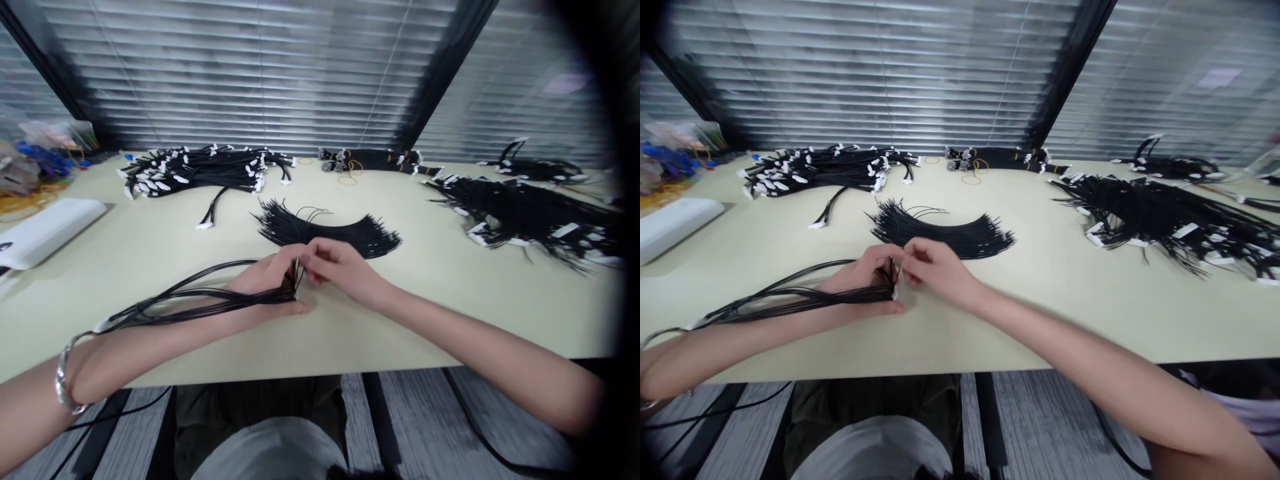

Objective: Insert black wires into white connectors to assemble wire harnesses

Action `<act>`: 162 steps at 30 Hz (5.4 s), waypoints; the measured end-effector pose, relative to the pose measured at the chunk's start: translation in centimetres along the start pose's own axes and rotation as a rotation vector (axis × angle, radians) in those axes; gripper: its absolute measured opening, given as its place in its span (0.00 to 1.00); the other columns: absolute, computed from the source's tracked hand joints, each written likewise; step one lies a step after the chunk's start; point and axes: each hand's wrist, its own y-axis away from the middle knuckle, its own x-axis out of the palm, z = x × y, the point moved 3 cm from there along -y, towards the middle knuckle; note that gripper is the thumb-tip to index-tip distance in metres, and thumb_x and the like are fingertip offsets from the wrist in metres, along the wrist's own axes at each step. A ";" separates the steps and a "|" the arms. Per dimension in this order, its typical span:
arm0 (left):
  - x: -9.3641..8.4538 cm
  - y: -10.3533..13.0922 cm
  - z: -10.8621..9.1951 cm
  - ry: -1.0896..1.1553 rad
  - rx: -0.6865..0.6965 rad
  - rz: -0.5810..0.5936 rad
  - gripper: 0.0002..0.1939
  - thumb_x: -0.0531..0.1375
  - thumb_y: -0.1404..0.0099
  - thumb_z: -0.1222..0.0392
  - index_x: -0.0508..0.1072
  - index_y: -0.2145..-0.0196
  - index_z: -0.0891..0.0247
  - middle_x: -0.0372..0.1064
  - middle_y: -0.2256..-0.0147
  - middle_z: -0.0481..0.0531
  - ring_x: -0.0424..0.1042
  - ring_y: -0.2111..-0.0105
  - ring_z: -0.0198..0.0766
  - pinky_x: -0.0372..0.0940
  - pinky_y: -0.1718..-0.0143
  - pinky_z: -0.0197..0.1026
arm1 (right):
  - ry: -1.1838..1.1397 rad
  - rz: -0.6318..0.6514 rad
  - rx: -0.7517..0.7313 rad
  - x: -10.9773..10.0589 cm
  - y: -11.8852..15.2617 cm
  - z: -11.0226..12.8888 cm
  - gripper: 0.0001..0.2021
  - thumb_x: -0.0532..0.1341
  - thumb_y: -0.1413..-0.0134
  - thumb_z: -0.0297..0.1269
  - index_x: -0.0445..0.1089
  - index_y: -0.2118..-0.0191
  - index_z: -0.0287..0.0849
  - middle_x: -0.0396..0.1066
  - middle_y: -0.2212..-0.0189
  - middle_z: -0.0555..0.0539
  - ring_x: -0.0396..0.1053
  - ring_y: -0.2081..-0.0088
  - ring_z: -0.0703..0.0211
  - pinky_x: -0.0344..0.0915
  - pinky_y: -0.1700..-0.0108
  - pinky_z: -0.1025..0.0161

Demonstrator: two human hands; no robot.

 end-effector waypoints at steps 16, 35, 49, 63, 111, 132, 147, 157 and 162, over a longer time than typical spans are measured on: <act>-0.4 0.1 -1.1 -0.161 0.126 0.161 0.15 0.55 0.40 0.56 0.65 0.56 0.64 0.60 0.62 0.52 0.61 0.62 0.40 0.59 0.61 0.39 | 1.185 0.185 0.083 -16.7 0.1 -0.6 0.09 0.57 0.53 0.33 0.72 0.64 0.45 0.73 0.67 0.49 0.67 0.68 0.60 0.59 0.67 0.64; -0.4 0.2 -0.9 -0.111 0.092 0.151 0.17 0.56 0.41 0.56 0.63 0.54 0.62 0.60 0.60 0.52 0.62 0.62 0.40 0.60 0.60 0.41 | 1.149 0.265 0.081 -15.7 -0.1 -0.8 0.09 0.55 0.52 0.33 0.70 0.66 0.44 0.71 0.70 0.49 0.66 0.70 0.62 0.57 0.68 0.65; -0.3 0.1 -0.8 -0.128 0.088 0.148 0.18 0.57 0.42 0.56 0.63 0.55 0.62 0.61 0.60 0.52 0.63 0.61 0.42 0.60 0.60 0.42 | 1.214 0.222 0.052 -15.8 -0.1 -0.2 0.07 0.53 0.51 0.32 0.69 0.71 0.43 0.69 0.74 0.50 0.62 0.73 0.62 0.55 0.70 0.64; -0.6 0.3 -1.3 -0.080 0.013 0.155 0.23 0.58 0.43 0.57 0.60 0.50 0.63 0.64 0.59 0.54 0.64 0.60 0.44 0.61 0.59 0.44 | 0.849 0.192 0.027 -11.4 0.4 2.7 0.09 0.57 0.50 0.35 0.71 0.63 0.44 0.72 0.68 0.49 0.67 0.69 0.61 0.62 0.68 0.65; -0.4 0.1 -0.9 -0.083 0.029 0.044 0.27 0.61 0.46 0.57 0.57 0.51 0.63 0.67 0.64 0.49 0.70 0.65 0.40 0.65 0.68 0.39 | 0.523 0.088 -0.175 1.0 1.6 1.8 0.03 0.61 0.52 0.28 0.69 0.73 0.40 0.68 0.75 0.54 0.63 0.73 0.69 0.57 0.72 0.71; 0.0 0.3 -0.3 -0.149 0.144 0.043 0.30 0.59 0.42 0.56 0.55 0.44 0.64 0.65 0.53 0.57 0.66 0.53 0.47 0.63 0.55 0.43 | 0.790 0.133 -0.269 2.1 2.4 2.0 0.05 0.51 0.43 0.28 0.62 0.69 0.39 0.66 0.69 0.45 0.63 0.67 0.61 0.59 0.67 0.65; 0.4 0.1 0.4 -0.121 0.085 0.035 0.25 0.58 0.44 0.53 0.58 0.51 0.62 0.67 0.58 0.55 0.69 0.60 0.44 0.65 0.62 0.42 | 0.610 0.074 -0.142 1.7 2.2 1.9 0.04 0.57 0.46 0.33 0.63 0.71 0.42 0.67 0.75 0.53 0.62 0.74 0.67 0.55 0.72 0.69; -0.6 0.3 -1.0 -0.131 0.077 0.104 0.27 0.57 0.43 0.58 0.55 0.47 0.65 0.65 0.54 0.60 0.68 0.56 0.47 0.65 0.58 0.46 | 0.652 0.093 -0.159 2.0 2.2 1.7 0.04 0.56 0.46 0.32 0.64 0.71 0.41 0.69 0.74 0.52 0.62 0.74 0.68 0.55 0.71 0.69; -0.7 0.3 -1.4 -0.121 0.018 0.103 0.28 0.58 0.42 0.54 0.56 0.47 0.64 0.67 0.57 0.56 0.68 0.57 0.47 0.65 0.59 0.45 | 0.682 0.282 -0.177 0.1 1.4 2.1 0.04 0.57 0.45 0.32 0.68 0.69 0.43 0.70 0.72 0.53 0.66 0.71 0.66 0.56 0.69 0.69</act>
